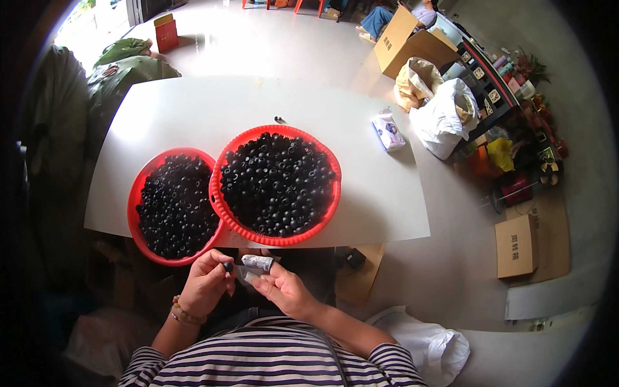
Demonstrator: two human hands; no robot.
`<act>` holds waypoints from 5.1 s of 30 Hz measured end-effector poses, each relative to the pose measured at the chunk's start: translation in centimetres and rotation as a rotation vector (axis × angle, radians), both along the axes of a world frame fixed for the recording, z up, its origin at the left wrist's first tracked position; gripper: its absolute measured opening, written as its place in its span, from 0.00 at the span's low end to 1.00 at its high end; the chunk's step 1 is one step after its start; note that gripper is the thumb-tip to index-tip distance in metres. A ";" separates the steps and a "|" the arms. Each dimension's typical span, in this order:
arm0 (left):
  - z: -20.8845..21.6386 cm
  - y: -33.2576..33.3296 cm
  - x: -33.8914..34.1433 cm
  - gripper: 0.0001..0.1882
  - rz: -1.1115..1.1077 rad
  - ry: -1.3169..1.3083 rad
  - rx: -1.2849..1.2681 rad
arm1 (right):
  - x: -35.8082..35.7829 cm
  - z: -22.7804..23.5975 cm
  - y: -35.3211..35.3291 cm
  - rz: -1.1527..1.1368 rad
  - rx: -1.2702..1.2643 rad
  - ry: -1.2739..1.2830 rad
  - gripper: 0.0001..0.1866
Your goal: Sorting small black plastic ring-like objects from red baskets into a smaller bag.
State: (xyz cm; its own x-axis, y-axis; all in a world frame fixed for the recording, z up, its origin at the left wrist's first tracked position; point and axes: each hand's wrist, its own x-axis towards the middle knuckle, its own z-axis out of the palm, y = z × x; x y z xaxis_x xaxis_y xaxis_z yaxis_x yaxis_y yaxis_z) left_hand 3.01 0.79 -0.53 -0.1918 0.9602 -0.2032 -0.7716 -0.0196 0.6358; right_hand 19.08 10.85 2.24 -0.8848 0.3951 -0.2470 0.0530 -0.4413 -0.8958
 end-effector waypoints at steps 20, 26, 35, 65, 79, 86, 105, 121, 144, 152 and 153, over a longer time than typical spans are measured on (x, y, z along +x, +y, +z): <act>-0.9 0.8 0.6 0.07 0.019 -0.024 -0.005 | -0.9 -0.8 0.1 -0.040 -0.094 0.074 0.19; -0.5 0.9 0.9 0.06 0.083 0.015 -0.055 | -1.0 -1.2 -0.1 -0.039 -0.049 0.070 0.18; -0.5 0.4 0.7 0.06 0.069 -0.068 0.009 | -1.7 0.6 -0.5 -0.031 0.003 0.061 0.18; 0.2 0.6 0.5 0.05 0.072 0.007 0.019 | -1.9 0.4 -0.8 -0.096 0.200 0.046 0.18; -0.5 0.6 0.6 0.04 0.153 0.012 0.079 | -2.2 0.5 -1.0 -0.049 0.021 0.083 0.22; -0.7 0.6 0.9 0.05 0.212 0.069 0.110 | -2.6 0.3 -1.5 -0.078 0.054 0.046 0.22; -1.3 0.3 0.3 0.06 0.089 -0.214 0.115 | -2.5 0.7 -1.6 -0.037 0.009 0.068 0.22; -1.4 0.2 0.6 0.07 0.106 -0.069 0.093 | -2.4 0.1 -1.7 -0.101 0.028 0.033 0.22; -1.4 0.1 1.0 0.04 -0.181 -0.217 0.099 | -3.0 0.6 0.1 -0.119 -0.286 0.006 0.17; -0.9 0.1 0.8 0.06 -0.179 -0.147 0.041 | -3.0 -0.2 0.2 -0.110 -0.275 0.006 0.17; -0.7 0.0 0.7 0.06 -0.166 -0.095 0.012 | -3.0 -0.2 0.4 -0.096 -0.295 0.013 0.18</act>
State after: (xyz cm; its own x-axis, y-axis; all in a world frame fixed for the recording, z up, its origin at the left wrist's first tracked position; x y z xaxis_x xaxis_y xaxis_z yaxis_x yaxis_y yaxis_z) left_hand 3.66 0.77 -1.25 -0.0114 0.9795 -0.2010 -0.8215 0.1054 0.5604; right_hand 16.08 11.25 2.08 -0.8506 0.3902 -0.3524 -0.0122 -0.6847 -0.7287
